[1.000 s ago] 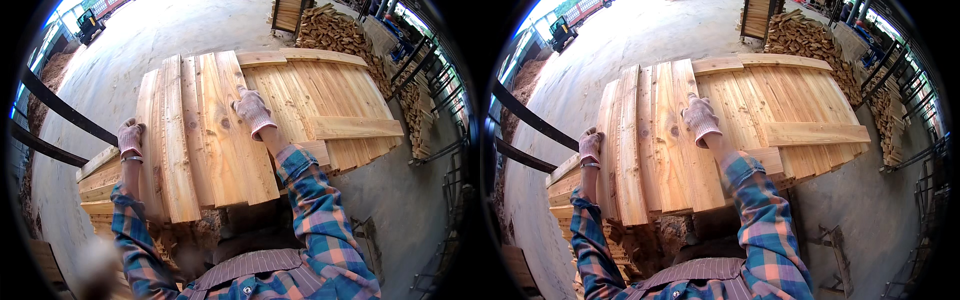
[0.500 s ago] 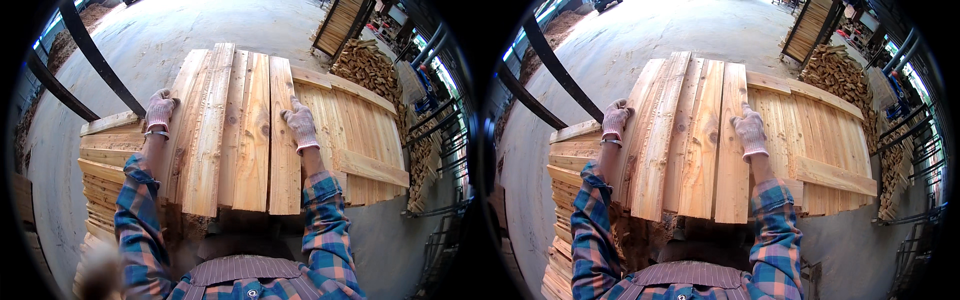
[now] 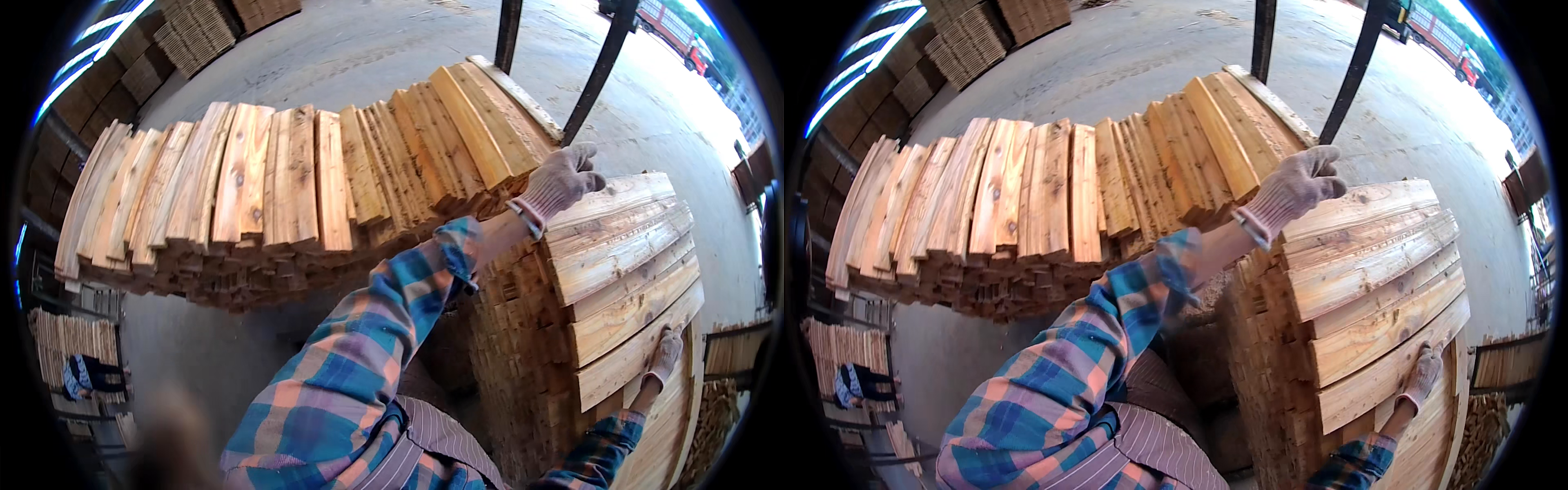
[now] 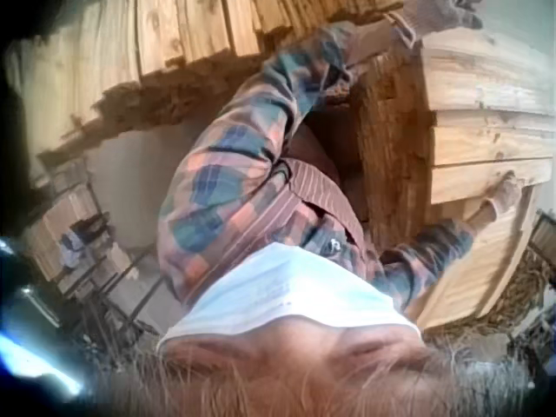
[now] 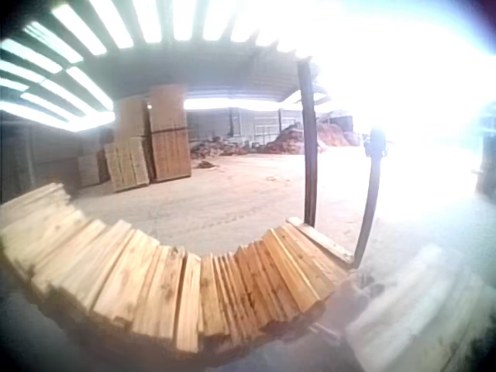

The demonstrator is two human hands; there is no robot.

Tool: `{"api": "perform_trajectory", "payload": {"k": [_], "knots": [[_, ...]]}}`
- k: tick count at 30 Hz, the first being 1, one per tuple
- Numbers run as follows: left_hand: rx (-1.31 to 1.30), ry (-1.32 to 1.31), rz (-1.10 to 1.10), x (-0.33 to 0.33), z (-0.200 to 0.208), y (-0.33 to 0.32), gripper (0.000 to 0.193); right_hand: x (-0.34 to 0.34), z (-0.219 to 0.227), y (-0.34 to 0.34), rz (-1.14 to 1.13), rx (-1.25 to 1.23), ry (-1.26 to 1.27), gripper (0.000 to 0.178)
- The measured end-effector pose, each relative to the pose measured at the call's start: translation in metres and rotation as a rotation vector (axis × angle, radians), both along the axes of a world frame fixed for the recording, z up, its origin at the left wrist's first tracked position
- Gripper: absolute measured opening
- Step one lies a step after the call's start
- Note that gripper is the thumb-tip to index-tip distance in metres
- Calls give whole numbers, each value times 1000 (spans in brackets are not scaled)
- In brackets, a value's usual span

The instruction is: The person stacks wooden planks onto a pallet in a lumber yard. They pick up planks from a nearby pile, arrange them side-by-side on the pallet, and adjust the alignment to create a neat stack.

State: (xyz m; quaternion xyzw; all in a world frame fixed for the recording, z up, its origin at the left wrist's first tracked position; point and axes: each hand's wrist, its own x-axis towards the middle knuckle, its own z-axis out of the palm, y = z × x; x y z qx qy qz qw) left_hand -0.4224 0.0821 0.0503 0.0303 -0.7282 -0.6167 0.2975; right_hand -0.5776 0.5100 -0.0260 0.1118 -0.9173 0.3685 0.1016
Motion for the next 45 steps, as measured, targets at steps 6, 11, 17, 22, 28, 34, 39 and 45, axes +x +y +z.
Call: {"api": "perform_trajectory", "payload": {"k": [6, 11, 17, 22, 28, 34, 39, 45], "knots": [[648, -379, 362, 311, -141, 41, 42, 153, 135, -119, 686, -39, -4, 43], [1185, -283, 512, 463, -185, 60, 17, 341, 205, -234, 1614, 186, 626, 28], [1172, -348, 988, 542, -235, 37, 30, 446, 166, -305, 1948, 262, 979, 30], [1201, -267, 952, 576, -267, -5, 44, 459, 138, -357, 2048, 303, 981, 32], [1190, -350, 901, 534, -270, -87, 37, 452, 117, -423, 2094, 295, 897, 34], [1080, -350, 1011, 514, -278, -136, 36, 435, 128, -478, 2060, 174, 790, 36], [851, -311, 944, 473, -303, -156, 40, 390, 74, -573, 1576, 559, -8, 49], [1214, -74, 993, 453, -282, -175, 75, 403, -92, -601, 1161, 820, -570, 103]]}}
